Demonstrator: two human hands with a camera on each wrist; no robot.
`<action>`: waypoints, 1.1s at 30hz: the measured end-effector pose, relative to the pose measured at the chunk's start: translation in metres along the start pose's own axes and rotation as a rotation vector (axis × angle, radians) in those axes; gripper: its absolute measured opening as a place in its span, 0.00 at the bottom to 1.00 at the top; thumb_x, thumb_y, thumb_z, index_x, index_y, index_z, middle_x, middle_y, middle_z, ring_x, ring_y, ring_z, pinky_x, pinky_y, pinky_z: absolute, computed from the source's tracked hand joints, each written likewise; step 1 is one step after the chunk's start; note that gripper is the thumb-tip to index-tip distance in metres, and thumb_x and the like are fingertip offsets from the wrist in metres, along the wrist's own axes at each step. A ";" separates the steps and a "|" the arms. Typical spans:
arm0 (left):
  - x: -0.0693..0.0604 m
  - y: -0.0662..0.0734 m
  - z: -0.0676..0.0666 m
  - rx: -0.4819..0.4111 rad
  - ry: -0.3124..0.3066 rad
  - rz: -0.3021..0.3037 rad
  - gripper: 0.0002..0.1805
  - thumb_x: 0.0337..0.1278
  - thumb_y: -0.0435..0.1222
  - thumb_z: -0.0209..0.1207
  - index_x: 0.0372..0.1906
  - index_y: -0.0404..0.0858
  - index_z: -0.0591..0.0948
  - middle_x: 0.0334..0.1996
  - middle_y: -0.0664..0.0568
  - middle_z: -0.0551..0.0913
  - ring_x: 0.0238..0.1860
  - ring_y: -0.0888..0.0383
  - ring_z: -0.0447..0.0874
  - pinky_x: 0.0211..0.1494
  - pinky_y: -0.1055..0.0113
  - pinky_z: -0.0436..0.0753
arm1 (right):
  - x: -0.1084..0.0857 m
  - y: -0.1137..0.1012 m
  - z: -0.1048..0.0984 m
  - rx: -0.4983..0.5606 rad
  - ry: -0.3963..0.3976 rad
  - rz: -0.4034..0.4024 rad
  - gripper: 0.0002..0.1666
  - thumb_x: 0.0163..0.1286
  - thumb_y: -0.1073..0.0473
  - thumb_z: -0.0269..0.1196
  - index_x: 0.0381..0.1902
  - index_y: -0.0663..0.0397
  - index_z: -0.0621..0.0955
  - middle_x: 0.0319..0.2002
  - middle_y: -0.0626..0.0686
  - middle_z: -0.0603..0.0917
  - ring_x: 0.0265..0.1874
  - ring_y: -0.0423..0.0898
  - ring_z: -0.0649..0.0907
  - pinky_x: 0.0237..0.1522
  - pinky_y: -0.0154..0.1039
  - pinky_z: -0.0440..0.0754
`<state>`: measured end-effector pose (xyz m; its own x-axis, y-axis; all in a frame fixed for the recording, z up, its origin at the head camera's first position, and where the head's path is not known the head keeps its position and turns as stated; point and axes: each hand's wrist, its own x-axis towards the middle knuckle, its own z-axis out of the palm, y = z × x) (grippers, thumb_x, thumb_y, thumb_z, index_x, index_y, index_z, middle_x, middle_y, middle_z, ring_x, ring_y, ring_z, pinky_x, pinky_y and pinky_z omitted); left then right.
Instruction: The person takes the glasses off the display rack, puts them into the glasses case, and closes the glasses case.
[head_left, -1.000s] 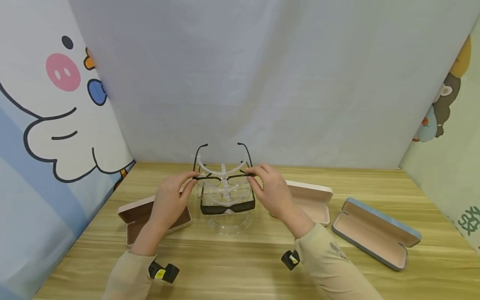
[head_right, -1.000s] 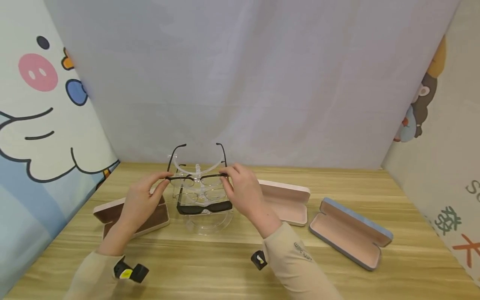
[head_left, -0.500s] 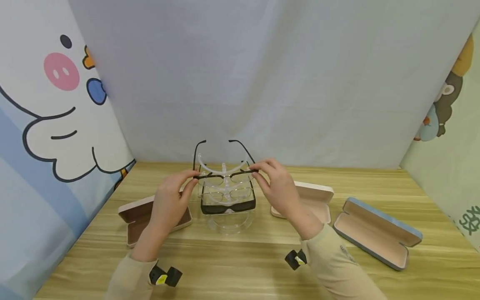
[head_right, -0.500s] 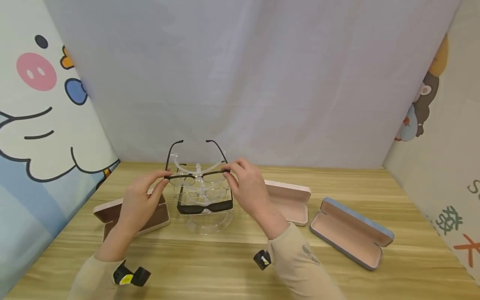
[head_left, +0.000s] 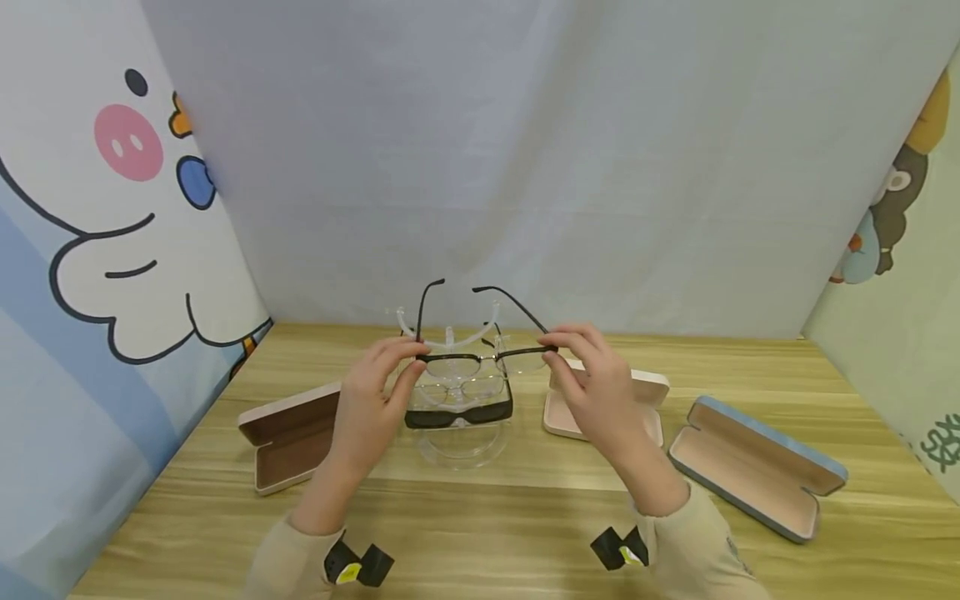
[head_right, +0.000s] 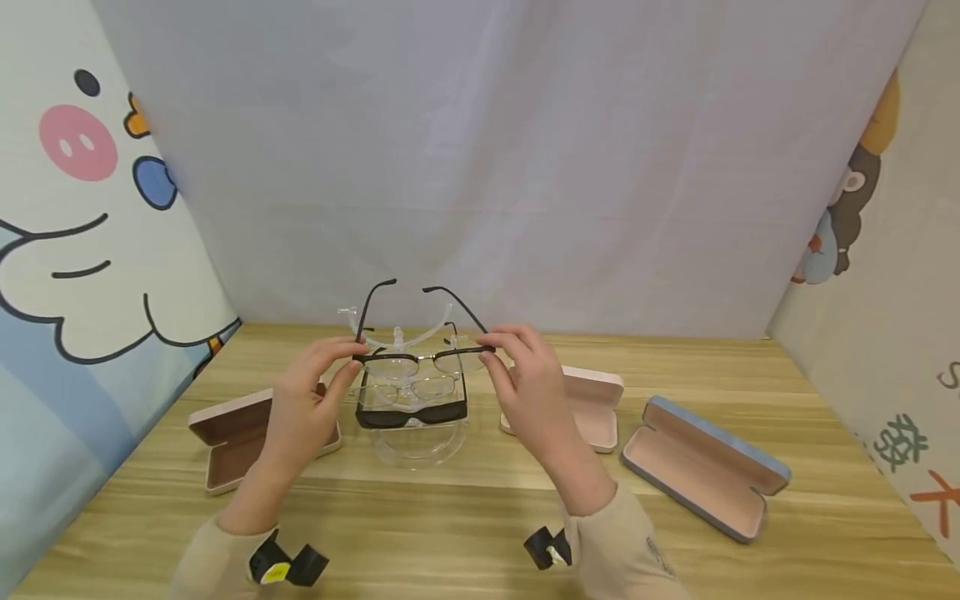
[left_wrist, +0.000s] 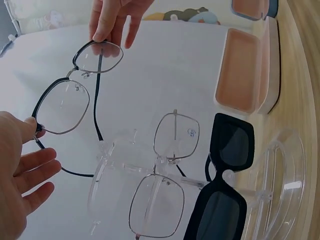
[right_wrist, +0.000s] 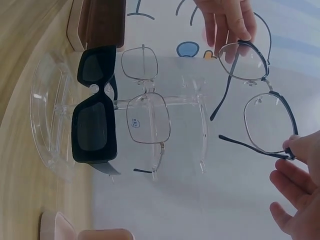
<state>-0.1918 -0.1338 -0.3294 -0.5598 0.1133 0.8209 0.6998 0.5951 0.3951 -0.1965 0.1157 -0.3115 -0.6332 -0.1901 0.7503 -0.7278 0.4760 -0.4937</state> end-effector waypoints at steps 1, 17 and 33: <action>-0.001 0.002 0.001 -0.004 -0.002 -0.004 0.10 0.54 0.30 0.59 0.42 0.37 0.81 0.44 0.47 0.80 0.48 0.53 0.78 0.51 0.61 0.76 | -0.002 0.000 -0.001 0.000 0.012 0.000 0.09 0.62 0.68 0.59 0.41 0.60 0.80 0.44 0.54 0.77 0.40 0.45 0.81 0.36 0.31 0.82; -0.004 0.013 0.013 -0.036 -0.047 0.021 0.10 0.56 0.31 0.58 0.44 0.38 0.80 0.43 0.49 0.80 0.46 0.55 0.78 0.46 0.62 0.78 | -0.021 0.001 -0.014 -0.042 0.141 -0.064 0.15 0.54 0.74 0.63 0.40 0.57 0.82 0.41 0.53 0.82 0.42 0.46 0.81 0.43 0.20 0.74; -0.005 0.014 0.022 -0.131 -0.049 -0.001 0.10 0.57 0.29 0.55 0.44 0.35 0.79 0.43 0.47 0.81 0.47 0.54 0.78 0.50 0.64 0.76 | -0.028 0.002 -0.016 0.021 0.110 -0.004 0.14 0.58 0.74 0.60 0.42 0.58 0.80 0.41 0.52 0.82 0.45 0.38 0.79 0.49 0.26 0.74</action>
<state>-0.1890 -0.1082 -0.3369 -0.5795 0.1530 0.8005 0.7493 0.4864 0.4494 -0.1761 0.1361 -0.3270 -0.5983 -0.0958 0.7955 -0.7365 0.4567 -0.4989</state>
